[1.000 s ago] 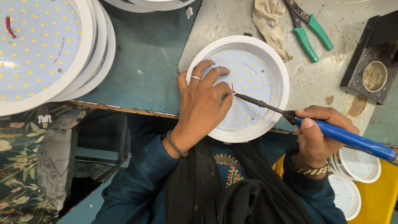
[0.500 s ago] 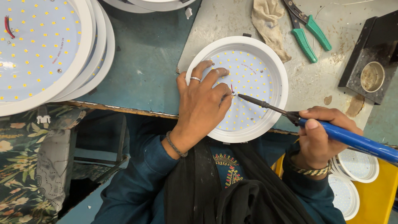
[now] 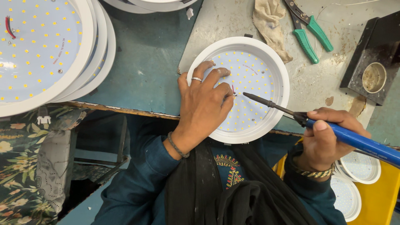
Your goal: The person uses a soldering iron to attach wires to the circuit board of circular LED light panels. They work on multiple units, moving finished panels aside and picking up new ones from a stack.
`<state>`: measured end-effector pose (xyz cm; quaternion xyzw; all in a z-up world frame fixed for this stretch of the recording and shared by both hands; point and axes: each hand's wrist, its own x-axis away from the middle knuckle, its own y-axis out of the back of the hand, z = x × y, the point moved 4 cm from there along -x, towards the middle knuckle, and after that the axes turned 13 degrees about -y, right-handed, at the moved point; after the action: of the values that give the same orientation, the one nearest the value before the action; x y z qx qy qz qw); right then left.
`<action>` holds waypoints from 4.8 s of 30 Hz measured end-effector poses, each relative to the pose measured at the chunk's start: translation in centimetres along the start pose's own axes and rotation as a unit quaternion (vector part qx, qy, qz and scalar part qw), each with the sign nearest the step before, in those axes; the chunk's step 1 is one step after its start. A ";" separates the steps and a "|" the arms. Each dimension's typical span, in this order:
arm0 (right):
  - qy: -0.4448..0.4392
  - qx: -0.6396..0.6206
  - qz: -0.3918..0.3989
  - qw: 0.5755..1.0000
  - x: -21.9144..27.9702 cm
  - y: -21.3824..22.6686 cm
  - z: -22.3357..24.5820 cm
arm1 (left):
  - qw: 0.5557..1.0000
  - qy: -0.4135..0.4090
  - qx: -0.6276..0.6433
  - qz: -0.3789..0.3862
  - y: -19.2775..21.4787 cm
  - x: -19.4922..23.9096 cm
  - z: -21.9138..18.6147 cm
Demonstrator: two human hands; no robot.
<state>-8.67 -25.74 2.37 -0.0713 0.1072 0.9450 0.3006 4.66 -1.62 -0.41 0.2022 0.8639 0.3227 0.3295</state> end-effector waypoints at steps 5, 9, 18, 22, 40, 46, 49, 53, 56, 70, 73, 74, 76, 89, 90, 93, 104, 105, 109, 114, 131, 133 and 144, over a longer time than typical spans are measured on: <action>-0.028 0.029 0.009 0.999 0.2 0.3 -0.2 | 1.000 -0.001 0.001 0.003 0.0 -0.1 0.0; -0.017 0.004 -0.032 0.999 0.0 1.7 -0.9 | 1.000 -0.009 -0.003 0.010 0.6 -0.4 -0.2; -0.015 -0.021 -0.264 0.964 -2.5 11.4 -1.2 | 0.999 0.001 -0.033 0.038 0.5 -1.2 -0.8; -0.053 0.004 -0.258 0.965 -3.8 11.7 -1.7 | 0.998 0.002 -0.040 0.051 0.1 -1.8 -0.9; -0.120 0.156 -0.103 0.975 -11.5 6.6 -1.2 | 0.997 -0.006 -0.040 0.059 -0.1 -1.0 -0.3; -0.113 0.148 -0.106 0.977 -11.3 7.4 -1.3 | 0.998 -0.009 -0.033 0.052 0.0 -1.0 -0.5; -0.112 0.143 -0.134 0.974 -10.5 8.4 -0.9 | 0.998 -0.008 -0.033 0.050 0.0 -1.1 -0.4; -0.087 0.110 -0.175 0.974 -9.0 10.0 0.0 | 0.998 -0.006 -0.033 0.047 -0.1 -1.0 -0.3; -0.085 0.095 -0.177 0.976 -8.0 10.3 0.2 | 0.998 -0.009 -0.029 0.046 0.1 -1.0 -0.5; -0.068 -0.051 -0.023 0.996 -0.6 2.1 0.8 | 1.000 -0.026 0.005 -0.002 0.1 0.1 0.1; -0.094 -0.036 0.027 0.995 -0.7 0.7 0.4 | 1.000 -0.026 0.005 -0.010 0.1 0.0 0.1; -0.098 -0.030 0.038 0.994 -0.8 0.4 0.2 | 1.000 -0.025 0.007 -0.012 0.1 0.0 0.1; -0.097 -0.013 0.046 0.994 -0.8 0.1 0.0 | 1.000 -0.024 0.011 -0.011 0.1 0.1 0.3; -0.060 -0.030 0.005 0.998 -0.7 1.0 -0.2 | 0.999 -0.025 0.021 -0.007 -0.1 0.4 0.4; -0.065 -0.031 0.008 0.997 -0.7 1.0 -0.3 | 0.999 -0.025 0.023 -0.006 -0.1 0.4 0.4; -0.085 -0.026 0.020 0.996 -0.5 1.0 -0.6 | 0.999 -0.027 0.019 -0.010 -0.1 0.4 0.4; -0.088 -0.023 0.044 0.995 -0.7 0.3 -0.7 | 0.999 -0.025 0.022 -0.016 0.0 0.4 0.4; -0.091 -0.020 0.041 0.995 -0.6 0.3 -0.7 | 0.999 -0.026 0.022 -0.016 0.0 0.4 0.3; -0.089 -0.023 0.050 0.995 -0.7 0.1 -0.8 | 0.999 -0.027 0.017 -0.017 0.0 0.4 0.3; -0.084 -0.030 0.050 0.995 -0.6 0.4 -0.8 | 0.999 -0.024 0.020 -0.014 0.0 0.4 0.3; -0.070 -0.027 0.006 0.997 -0.8 1.8 -1.1 | 0.999 -0.026 0.020 -0.013 -0.1 0.4 0.3; -0.057 -0.043 -0.009 0.997 -1.1 2.3 -1.3 | 0.999 -0.036 0.008 -0.040 0.5 0.5 0.1; -0.026 -0.082 -0.054 0.995 -2.1 2.8 -2.5 | 0.920 0.186 0.315 0.140 3.7 7.6 -1.3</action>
<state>-8.48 -29.77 0.84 -0.0769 0.0170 0.9345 0.3470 -1.08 4.74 -0.40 0.3514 0.9293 0.1083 0.0337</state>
